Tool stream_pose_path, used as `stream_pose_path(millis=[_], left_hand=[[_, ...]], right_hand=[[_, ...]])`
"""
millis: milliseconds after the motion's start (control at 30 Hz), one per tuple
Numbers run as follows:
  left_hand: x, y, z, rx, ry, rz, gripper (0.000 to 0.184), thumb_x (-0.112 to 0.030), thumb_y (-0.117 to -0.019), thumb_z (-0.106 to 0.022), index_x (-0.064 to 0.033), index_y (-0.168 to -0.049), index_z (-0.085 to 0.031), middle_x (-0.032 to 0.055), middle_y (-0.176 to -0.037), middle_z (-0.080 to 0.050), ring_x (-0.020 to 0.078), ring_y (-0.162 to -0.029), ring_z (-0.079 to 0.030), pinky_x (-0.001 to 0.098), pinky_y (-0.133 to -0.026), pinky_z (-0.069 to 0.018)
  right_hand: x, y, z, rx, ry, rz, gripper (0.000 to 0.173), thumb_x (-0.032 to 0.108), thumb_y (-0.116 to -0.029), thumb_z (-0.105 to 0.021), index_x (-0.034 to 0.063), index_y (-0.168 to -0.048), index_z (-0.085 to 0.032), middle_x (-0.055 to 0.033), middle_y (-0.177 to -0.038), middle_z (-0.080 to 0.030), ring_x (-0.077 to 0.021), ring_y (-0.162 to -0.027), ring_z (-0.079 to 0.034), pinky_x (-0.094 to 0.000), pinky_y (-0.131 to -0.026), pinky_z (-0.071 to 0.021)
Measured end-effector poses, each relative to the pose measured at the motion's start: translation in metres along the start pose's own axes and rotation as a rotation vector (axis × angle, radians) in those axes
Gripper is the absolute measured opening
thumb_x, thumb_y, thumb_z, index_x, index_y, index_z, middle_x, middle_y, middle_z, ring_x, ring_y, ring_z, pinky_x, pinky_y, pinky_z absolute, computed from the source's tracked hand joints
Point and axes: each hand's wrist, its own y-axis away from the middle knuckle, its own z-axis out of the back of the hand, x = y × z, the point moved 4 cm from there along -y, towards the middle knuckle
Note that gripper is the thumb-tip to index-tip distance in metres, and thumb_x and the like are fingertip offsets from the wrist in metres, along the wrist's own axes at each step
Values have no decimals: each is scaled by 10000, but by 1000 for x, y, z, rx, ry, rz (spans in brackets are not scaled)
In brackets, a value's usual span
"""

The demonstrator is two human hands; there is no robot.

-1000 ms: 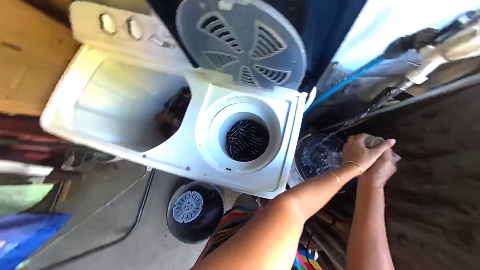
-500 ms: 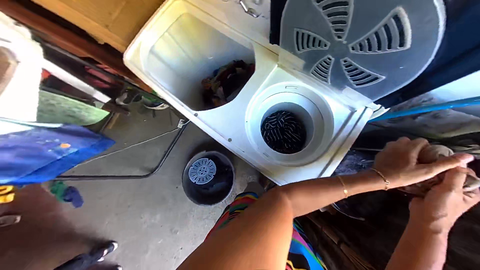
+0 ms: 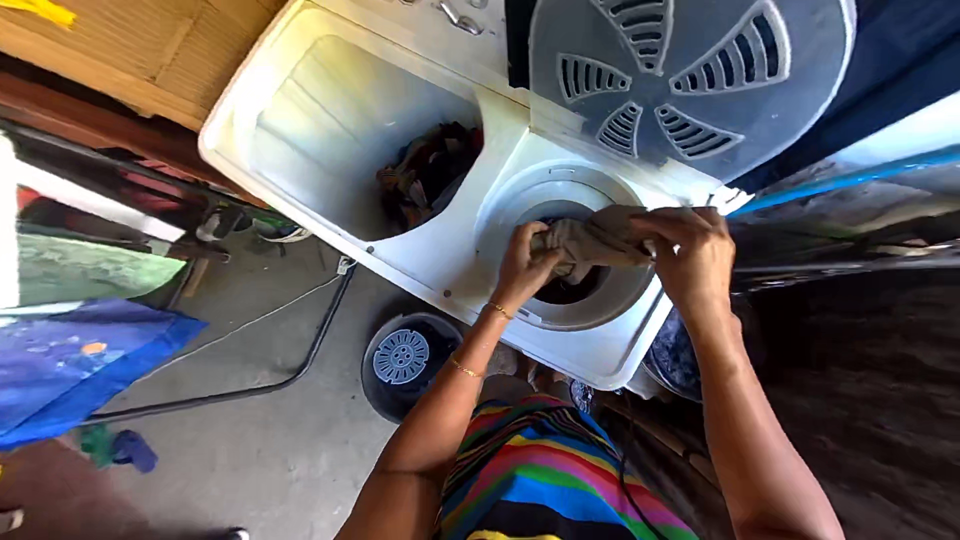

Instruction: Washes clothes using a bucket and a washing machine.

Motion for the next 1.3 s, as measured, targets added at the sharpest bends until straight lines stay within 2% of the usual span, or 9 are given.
stream_pose_path(millis=[100,200,300,433,633,700,867,1033,1300], left_hand=[[28,-13,-1,110,-59,18,529,-279,-957,-712,-44,-1393,-529,180,-1393,-583,273,-1222,-619,488,-1014,-530],[20,-24,-6,244,-392,153,668,-261,-941,-744,-27,-1491,-446,288,-1497,-461,445,-1324,-519,605,-1063,-450],[11,-25,-20,267,-554,206,883,-248,-883,-801,-97,-1601,-311,369,-1618,-181,614,-1361,-388,762,-1013,-404],[-9,9,-70,346,-470,68,845,-507,-970,-631,-106,-1623,-274,267,-1684,-136,492,-1491,-295,710,-1132,-319],[-3,43,-120,355,-615,-91,775,-606,-1042,-350,-146,-1653,-225,197,-1708,-143,421,-1536,-261,746,-1130,-275],[-5,45,-121,339,-633,-118,766,-590,-1051,-329,-113,-1644,-244,201,-1691,-209,398,-1533,-281,705,-1155,-282],[-3,45,-124,366,-651,-162,723,-540,-1074,-278,-66,-1619,-295,172,-1654,-326,334,-1515,-344,591,-1197,-304],[-7,44,-123,384,-668,-156,701,-524,-1081,-267,-59,-1601,-335,173,-1616,-397,340,-1483,-399,591,-1195,-304],[-18,46,-118,367,-675,-222,674,-510,-1082,-289,-66,-1583,-375,252,-1591,-392,449,-1465,-383,692,-1155,-265]], right_hand=[[-13,-24,-31,113,-121,-133,171,38,-947,-653,70,-1031,-799,-163,-1138,-731,-352,-1108,-671,-541,-995,-524],[-42,-33,-57,178,-171,-274,316,95,-940,-683,81,-1251,-735,-203,-1321,-653,-341,-1216,-641,-513,-1050,-524],[-62,-2,-35,-116,-236,-267,314,98,-977,-643,75,-1281,-716,-169,-1398,-620,-257,-1248,-637,-414,-1042,-544],[-161,110,-15,-333,-163,-626,288,130,-1060,-511,35,-1293,-651,-189,-1305,-623,-266,-1131,-660,-420,-954,-573],[-338,271,-144,361,-291,-1275,649,384,-1017,-644,24,-1524,-460,-297,-1481,-507,-452,-1385,-487,-636,-1148,-376],[-338,280,-173,526,-283,-1330,751,367,-996,-672,-18,-1560,-360,-320,-1506,-462,-455,-1413,-452,-619,-1170,-350],[-329,266,-190,854,-94,-1334,492,184,-1057,-516,-104,-1453,-467,-309,-1500,-477,-436,-1419,-453,-597,-1167,-351],[-317,266,-137,542,-98,-1200,388,241,-1089,-499,-55,-1283,-658,-291,-1333,-626,-443,-1305,-566,-612,-1117,-408],[-209,237,67,-102,-282,-784,285,185,-1050,-589,-77,-1012,-694,-201,-1010,-696,-251,-913,-664,-457,-873,-534]])
